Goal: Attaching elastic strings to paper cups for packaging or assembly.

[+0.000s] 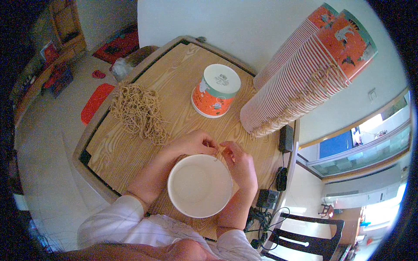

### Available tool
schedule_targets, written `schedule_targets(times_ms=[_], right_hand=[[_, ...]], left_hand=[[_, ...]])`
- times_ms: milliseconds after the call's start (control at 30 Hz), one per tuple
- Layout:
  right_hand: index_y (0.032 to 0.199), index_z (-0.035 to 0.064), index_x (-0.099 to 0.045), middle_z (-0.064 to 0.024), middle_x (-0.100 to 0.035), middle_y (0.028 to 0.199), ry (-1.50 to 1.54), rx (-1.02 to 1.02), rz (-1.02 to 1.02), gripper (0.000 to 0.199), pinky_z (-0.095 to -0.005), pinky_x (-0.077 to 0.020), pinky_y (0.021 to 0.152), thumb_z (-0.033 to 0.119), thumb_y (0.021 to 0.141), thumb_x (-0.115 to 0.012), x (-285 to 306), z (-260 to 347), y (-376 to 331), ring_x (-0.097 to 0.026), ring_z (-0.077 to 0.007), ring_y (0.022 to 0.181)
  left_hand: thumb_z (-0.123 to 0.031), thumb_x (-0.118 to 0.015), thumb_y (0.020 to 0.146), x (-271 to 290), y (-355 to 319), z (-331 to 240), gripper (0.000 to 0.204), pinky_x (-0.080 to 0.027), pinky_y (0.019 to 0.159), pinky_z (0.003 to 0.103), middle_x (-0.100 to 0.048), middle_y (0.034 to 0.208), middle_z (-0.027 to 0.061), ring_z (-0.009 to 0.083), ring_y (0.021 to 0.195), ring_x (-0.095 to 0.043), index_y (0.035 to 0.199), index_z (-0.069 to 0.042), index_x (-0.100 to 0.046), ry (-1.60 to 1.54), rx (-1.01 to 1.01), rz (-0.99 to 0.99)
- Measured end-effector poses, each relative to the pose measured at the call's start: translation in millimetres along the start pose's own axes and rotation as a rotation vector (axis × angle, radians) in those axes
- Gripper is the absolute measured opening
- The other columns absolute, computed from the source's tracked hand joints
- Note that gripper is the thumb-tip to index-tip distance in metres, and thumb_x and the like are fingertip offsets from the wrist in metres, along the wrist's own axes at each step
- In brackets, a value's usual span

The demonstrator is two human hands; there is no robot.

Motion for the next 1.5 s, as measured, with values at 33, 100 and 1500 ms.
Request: schedule_targets(times_ms=[33,100,1500], right_hand=[[0.097,0.0005,-0.062,-0.0103,-0.064,0.082,0.016,0.043,-0.05,0.016,-0.0298,-0.0498,0.068,0.001,0.081,-0.062,4.5,4.4,0.5,-0.062,-0.02,0.072],[0.098,0.0006,-0.062,-0.0105,-0.064,0.083,0.032,0.084,-0.103,0.017,-0.0297,-0.05,0.069,-0.001,0.081,-0.06,9.9,7.2,1.4,-0.062,-0.0204,0.073],[0.094,-0.001,-0.067,-0.0145,-0.068,0.087,0.09,0.05,0.196,0.018,-0.032,-0.0511,0.069,0.014,0.088,-0.06,-5.2,-2.7,-10.4,-0.067,-0.0251,0.077]], left_hand=[[-0.021,-0.068,0.077,-0.7,1.2,-0.1,0.025,-0.049,0.066,0.029,-0.068,0.078,0.0074,0.0133,0.069,-0.062,0.091,-0.001,-0.07,-0.023,-0.028,-0.003],[-0.021,-0.068,0.077,-1.6,1.7,-2.7,0.025,-0.049,0.065,0.029,-0.068,0.077,0.0071,0.013,0.068,-0.061,0.091,-0.001,-0.07,-0.046,-0.057,-0.002],[-0.011,-0.064,0.086,-5.2,0.2,30.4,0.014,-0.047,0.065,0.021,-0.064,0.086,-0.0001,0.0063,0.075,-0.057,0.097,-0.004,-0.063,-0.273,-0.036,0.218]])
Point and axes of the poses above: each hand's wrist, its own y-axis towards the middle knuckle, its own x-axis out of the back of the hand, z = x × y, the point moved 10 cm from there along y, towards the middle knuckle
